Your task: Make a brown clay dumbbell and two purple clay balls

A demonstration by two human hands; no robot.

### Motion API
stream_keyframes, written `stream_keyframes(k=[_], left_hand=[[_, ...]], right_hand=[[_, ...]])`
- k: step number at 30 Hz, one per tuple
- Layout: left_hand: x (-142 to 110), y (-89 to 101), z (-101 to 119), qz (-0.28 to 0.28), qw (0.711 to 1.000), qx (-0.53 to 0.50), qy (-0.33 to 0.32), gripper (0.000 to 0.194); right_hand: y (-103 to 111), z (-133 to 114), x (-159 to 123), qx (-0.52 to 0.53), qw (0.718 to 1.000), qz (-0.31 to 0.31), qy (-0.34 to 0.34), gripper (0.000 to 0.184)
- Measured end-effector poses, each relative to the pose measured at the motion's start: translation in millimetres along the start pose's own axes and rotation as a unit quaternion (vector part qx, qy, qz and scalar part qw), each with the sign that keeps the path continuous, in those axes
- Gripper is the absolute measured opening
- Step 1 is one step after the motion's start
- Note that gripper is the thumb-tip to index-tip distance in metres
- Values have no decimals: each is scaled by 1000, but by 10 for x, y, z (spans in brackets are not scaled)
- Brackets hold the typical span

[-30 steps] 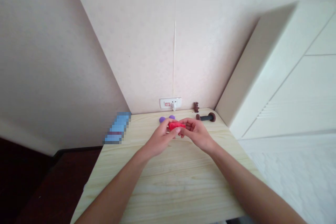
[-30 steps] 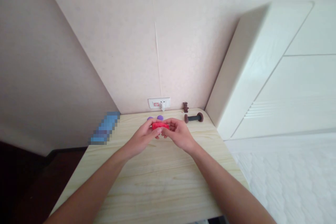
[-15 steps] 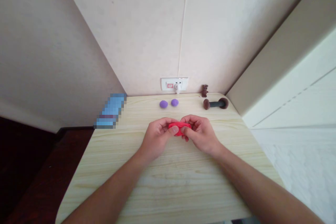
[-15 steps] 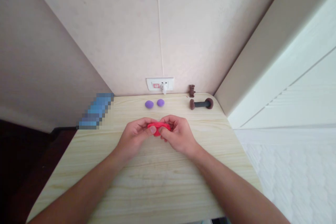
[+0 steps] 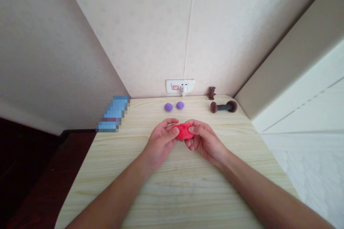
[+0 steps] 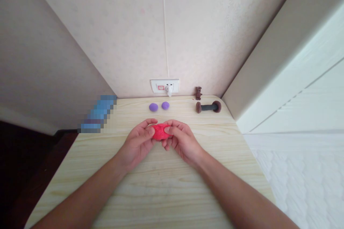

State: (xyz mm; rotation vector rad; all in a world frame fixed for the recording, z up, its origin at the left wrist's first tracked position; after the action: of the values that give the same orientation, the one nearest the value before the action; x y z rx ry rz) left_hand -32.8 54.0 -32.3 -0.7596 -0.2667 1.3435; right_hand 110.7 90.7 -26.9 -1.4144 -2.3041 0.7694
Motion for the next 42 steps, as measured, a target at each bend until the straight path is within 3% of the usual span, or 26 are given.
stream_keyframes(k=[4,7,12,19,28,33,38,42], left_hand=[[49,80,3,60,992,105,-38,31],[66,125,20,93,982,157,-42,34],[53,138,24,142,969,194,-63,38],[-21,1,-2,176,936,284,-109,28],[-4,-19,47,191,946,235,-120,27],[25,42,25,160,967,175,-97,43],[37,125,48,165,958,220,-84,28],[29,127,53,187,953,221,-90,21]], right_hand=[[54,-17,5,-139,987,-17,74,24],[82,-19,10,-216,972,-19,91,27],[98,16,26,-260,961,-10,97,27],[45,23,-19,-286,950,3,121,24],[24,7,3,-260,958,21,117,29],[104,-18,36,-241,963,13,118,25],[126,-72,58,-262,952,-21,156,19],[132,-51,31,-307,931,47,192,33]])
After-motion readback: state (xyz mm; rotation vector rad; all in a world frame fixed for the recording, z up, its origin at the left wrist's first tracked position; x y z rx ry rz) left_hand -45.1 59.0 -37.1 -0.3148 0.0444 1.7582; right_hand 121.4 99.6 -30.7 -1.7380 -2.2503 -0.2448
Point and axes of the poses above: each hand's wrist, its own x-axis towards the middle knuckle, its own y-axis out of the back of the hand, z = x × y, the point moved 2 cm from there along x, towards the middle knuckle, and after that the axes turned 12 degrees about y, right-handed, at the moved point
